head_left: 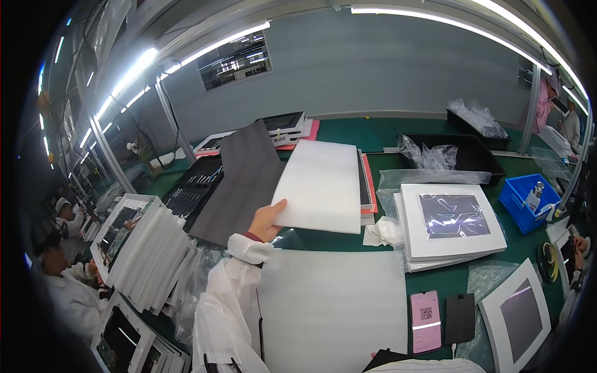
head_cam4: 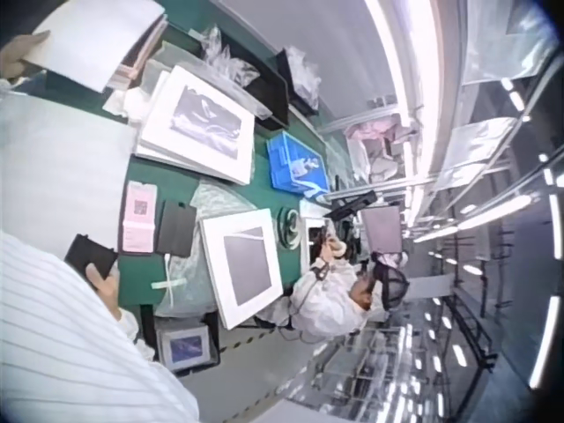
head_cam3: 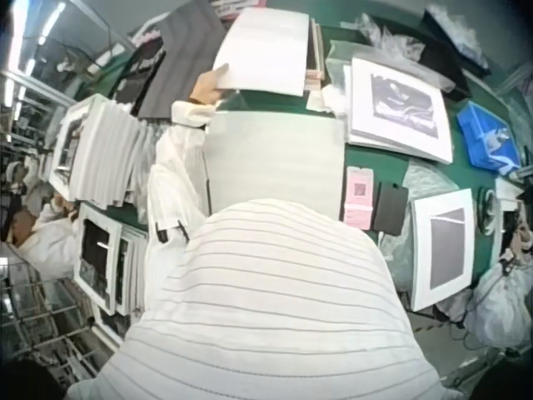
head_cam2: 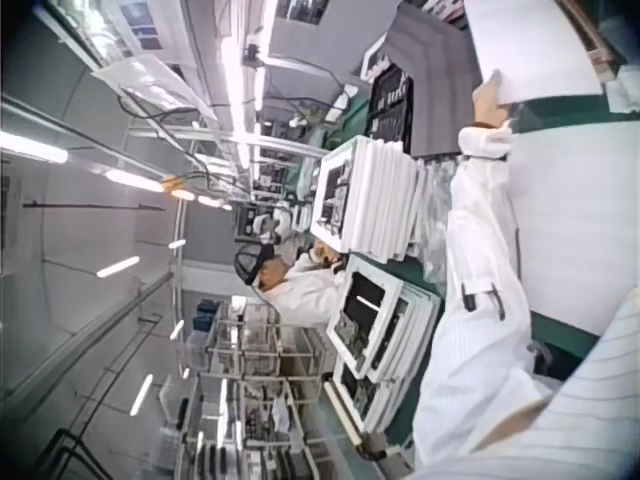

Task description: The recorder is inspecting and assembling electronic display components, placing them in frames and removing protective films.

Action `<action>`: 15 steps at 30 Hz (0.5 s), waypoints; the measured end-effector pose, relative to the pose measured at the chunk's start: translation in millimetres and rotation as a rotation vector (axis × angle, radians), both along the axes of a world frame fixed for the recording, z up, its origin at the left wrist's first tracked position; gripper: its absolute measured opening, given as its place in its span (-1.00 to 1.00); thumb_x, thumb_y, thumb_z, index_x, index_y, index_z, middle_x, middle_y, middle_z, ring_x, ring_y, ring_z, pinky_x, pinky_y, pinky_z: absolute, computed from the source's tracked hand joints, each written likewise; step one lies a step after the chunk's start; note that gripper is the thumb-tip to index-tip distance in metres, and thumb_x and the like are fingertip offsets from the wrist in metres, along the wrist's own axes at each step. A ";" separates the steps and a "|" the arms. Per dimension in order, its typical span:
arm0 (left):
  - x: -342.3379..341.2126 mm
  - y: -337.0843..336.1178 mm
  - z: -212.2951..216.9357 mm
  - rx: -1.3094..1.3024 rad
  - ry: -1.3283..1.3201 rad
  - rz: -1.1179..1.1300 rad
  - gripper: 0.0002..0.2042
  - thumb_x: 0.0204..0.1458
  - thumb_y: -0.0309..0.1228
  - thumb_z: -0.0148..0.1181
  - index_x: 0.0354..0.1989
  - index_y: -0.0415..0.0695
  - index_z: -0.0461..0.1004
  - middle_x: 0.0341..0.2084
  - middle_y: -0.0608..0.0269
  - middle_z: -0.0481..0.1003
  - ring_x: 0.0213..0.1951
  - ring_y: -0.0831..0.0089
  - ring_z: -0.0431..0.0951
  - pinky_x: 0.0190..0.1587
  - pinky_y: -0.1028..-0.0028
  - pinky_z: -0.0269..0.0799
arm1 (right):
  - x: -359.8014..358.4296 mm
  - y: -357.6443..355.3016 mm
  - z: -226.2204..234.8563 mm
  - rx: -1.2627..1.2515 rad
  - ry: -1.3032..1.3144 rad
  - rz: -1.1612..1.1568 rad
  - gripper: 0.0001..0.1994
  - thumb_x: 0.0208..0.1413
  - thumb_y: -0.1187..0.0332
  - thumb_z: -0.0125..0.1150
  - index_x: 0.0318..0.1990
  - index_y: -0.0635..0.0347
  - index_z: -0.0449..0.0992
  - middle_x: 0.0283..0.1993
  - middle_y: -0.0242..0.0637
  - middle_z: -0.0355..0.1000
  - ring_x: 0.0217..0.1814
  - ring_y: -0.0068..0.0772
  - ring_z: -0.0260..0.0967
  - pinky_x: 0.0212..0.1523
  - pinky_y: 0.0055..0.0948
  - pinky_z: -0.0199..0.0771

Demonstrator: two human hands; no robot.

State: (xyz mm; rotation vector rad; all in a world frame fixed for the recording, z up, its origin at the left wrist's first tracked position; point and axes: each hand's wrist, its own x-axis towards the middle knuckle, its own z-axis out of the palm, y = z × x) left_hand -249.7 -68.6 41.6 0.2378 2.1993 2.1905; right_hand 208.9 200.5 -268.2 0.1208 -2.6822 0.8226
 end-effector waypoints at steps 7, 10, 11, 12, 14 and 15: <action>-13.6 -115.7 49.1 0.003 0.252 0.578 -0.61 -0.07 -0.43 0.36 -0.11 -0.38 0.43 -0.33 0.12 0.54 -0.36 0.42 0.56 -0.31 0.46 0.47 | -13.6 -8.8 214.1 -1.427 -0.384 -0.193 -0.50 0.05 0.15 0.30 -0.04 0.45 0.43 -0.08 -0.13 0.45 -0.07 -0.24 0.38 -0.01 -0.33 0.36; -15.3 -155.3 53.4 -0.216 0.197 0.740 -0.57 -0.13 -0.42 0.39 -0.09 -0.35 0.44 -0.28 0.06 0.55 -0.33 0.28 0.57 -0.24 0.36 0.49 | -35.8 -20.9 258.2 -1.245 -0.205 -0.156 -0.60 0.09 0.20 0.27 -0.11 0.42 0.47 -0.19 -0.22 0.49 -0.20 -0.36 0.40 -0.15 -0.39 0.39; -14.0 -161.7 51.7 -0.227 0.215 0.698 -0.57 -0.13 -0.42 0.39 -0.09 -0.35 0.44 -0.28 0.06 0.55 -0.33 0.28 0.57 -0.24 0.36 0.49 | -39.0 -20.9 263.9 -1.245 -0.202 -0.160 -0.60 0.09 0.20 0.27 -0.11 0.42 0.47 -0.19 -0.22 0.49 -0.20 -0.36 0.40 -0.15 -0.39 0.39; -11.8 -164.5 48.6 -0.595 0.272 0.881 -0.52 -0.14 -0.38 0.39 -0.04 -0.30 0.42 -0.31 0.06 0.56 -0.32 0.17 0.58 -0.20 0.28 0.49 | -41.9 -20.0 265.6 -1.369 -0.226 -0.132 -0.64 0.10 0.21 0.26 -0.14 0.39 0.48 -0.22 -0.25 0.49 -0.23 -0.40 0.39 -0.19 -0.41 0.40; -5.6 -160.5 39.4 -1.056 0.252 1.081 -0.55 -0.09 -0.33 0.30 0.02 -0.15 0.42 -0.13 0.01 0.52 -0.06 -0.03 0.49 0.04 0.17 0.36 | -40.2 -18.7 264.4 -1.490 -0.248 -0.105 -0.67 0.10 0.23 0.26 -0.16 0.37 0.49 -0.25 -0.28 0.49 -0.27 -0.43 0.39 -0.23 -0.42 0.40; -2.2 -154.2 33.7 -1.055 0.185 1.025 -0.55 -0.09 -0.33 0.30 0.02 -0.15 0.42 -0.13 0.01 0.52 -0.06 -0.03 0.49 0.04 0.17 0.36 | -37.1 -18.3 262.2 -1.535 -0.280 -0.110 -0.68 0.10 0.23 0.26 -0.16 0.36 0.49 -0.25 -0.28 0.49 -0.27 -0.44 0.39 -0.24 -0.42 0.40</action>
